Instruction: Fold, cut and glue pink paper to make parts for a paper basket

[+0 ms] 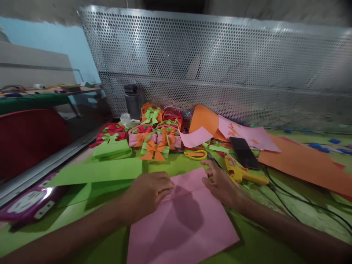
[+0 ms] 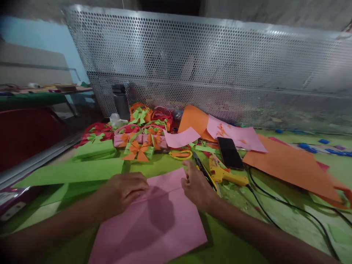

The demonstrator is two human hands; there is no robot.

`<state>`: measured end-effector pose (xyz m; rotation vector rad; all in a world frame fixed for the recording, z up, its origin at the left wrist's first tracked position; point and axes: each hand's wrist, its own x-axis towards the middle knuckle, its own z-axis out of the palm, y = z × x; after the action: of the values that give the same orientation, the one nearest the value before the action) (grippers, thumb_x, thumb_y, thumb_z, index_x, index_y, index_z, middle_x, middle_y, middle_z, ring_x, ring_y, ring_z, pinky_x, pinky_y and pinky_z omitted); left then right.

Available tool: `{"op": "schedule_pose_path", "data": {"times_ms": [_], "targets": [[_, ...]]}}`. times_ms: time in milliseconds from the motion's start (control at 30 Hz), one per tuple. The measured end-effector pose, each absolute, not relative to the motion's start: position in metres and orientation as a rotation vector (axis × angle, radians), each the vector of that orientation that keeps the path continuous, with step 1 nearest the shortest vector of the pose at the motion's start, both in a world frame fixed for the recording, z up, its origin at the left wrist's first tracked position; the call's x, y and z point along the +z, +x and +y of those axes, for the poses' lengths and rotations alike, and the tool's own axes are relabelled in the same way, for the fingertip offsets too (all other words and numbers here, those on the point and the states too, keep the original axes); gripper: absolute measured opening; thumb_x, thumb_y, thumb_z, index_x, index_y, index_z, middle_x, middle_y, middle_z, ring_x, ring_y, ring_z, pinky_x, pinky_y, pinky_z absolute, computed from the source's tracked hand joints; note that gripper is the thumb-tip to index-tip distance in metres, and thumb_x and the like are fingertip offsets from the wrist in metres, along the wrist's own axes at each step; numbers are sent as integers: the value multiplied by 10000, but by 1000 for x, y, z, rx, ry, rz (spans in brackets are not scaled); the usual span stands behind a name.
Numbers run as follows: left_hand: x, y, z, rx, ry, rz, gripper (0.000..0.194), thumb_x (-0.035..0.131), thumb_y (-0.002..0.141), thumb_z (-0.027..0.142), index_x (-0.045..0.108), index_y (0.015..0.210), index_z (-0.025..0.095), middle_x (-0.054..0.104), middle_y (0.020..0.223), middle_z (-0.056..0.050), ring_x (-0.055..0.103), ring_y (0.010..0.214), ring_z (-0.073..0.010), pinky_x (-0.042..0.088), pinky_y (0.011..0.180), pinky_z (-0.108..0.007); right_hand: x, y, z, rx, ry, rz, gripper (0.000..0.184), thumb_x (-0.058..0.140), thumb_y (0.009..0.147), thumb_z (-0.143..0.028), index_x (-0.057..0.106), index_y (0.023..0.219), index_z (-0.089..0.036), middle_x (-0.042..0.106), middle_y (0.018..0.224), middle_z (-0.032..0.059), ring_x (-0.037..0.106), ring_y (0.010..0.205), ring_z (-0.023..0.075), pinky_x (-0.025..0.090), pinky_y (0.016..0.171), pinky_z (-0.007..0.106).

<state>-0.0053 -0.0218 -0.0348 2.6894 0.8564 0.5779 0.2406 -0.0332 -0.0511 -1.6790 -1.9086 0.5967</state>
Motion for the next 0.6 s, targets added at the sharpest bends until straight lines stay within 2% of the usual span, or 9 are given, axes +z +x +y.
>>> {"op": "schedule_pose_path", "data": {"times_ms": [100, 167, 233, 300, 400, 467, 533, 600], "targets": [[-50, 1, -22, 478, 2736, 821, 184, 496, 916, 167, 658, 830, 186, 621, 866, -33, 566, 756, -146, 400, 647, -231, -45, 243, -38, 521, -1725, -1993, 471, 476, 798, -160, 456, 1265, -108, 576, 695, 14, 546, 583, 185, 395, 547, 307], [-54, 1, -18, 459, 2756, 790, 172, 507, 906, 145, 647, 812, 183, 613, 897, -37, 550, 803, -159, 390, 660, -240, -39, 245, -42, 327, -1731, -2079, 412, 513, 817, -210, 515, 1219, -123, 633, 857, 91, 602, 722, 241, 438, 633, 369], [-54, 0, -15, 440, 2762, 731, 177, 502, 904, 113, 645, 841, 196, 611, 926, -28, 536, 855, -163, 385, 694, -245, -36, 247, -45, 49, -1608, -2207, 308, 526, 835, -228, 576, 1124, -133, 626, 1051, 148, 601, 924, 293, 458, 755, 431], [-52, 1, -13, 437, 2763, 679, 190, 496, 915, 108, 647, 922, 224, 610, 953, -19, 526, 886, -160, 381, 727, -251, -36, 248, -50, -105, -1391, -2328, 221, 518, 855, -212, 603, 1047, -142, 608, 1147, 155, 566, 1051, 290, 453, 855, 440], [-52, 2, -13, 434, 2781, 667, 181, 490, 928, 135, 650, 927, 218, 602, 937, -33, 518, 865, -163, 380, 716, -261, -42, 244, -61, 33, -1190, -2389, 188, 523, 877, -237, 611, 1028, -168, 650, 1102, 125, 601, 1010, 240, 487, 845, 373], [-53, 4, -13, 431, 2794, 694, 174, 492, 922, 143, 650, 867, 190, 593, 911, -46, 516, 840, -170, 383, 695, -267, -44, 238, -72, 128, -1125, -2381, 271, 557, 870, -340, 594, 1077, -169, 673, 1061, 115, 632, 938, 227, 517, 783, 341], [-54, 4, -13, 442, 2798, 719, 178, 484, 923, 142, 649, 869, 181, 590, 920, -56, 516, 841, -179, 393, 703, -278, -46, 232, -84, 91, -993, -2416, 399, 558, 854, -436, 569, 1125, -143, 687, 1032, 122, 646, 903, 230, 528, 757, 333], [-55, 5, -14, 447, 2798, 735, 181, 477, 921, 129, 648, 898, 182, 588, 947, -59, 514, 857, -184, 401, 720, -285, -50, 227, -97, -95, -842, -2475, 316, 513, 876, -355, 579, 1088, -130, 698, 1024, 125, 652, 917, 237, 527, 770, 339]]}}
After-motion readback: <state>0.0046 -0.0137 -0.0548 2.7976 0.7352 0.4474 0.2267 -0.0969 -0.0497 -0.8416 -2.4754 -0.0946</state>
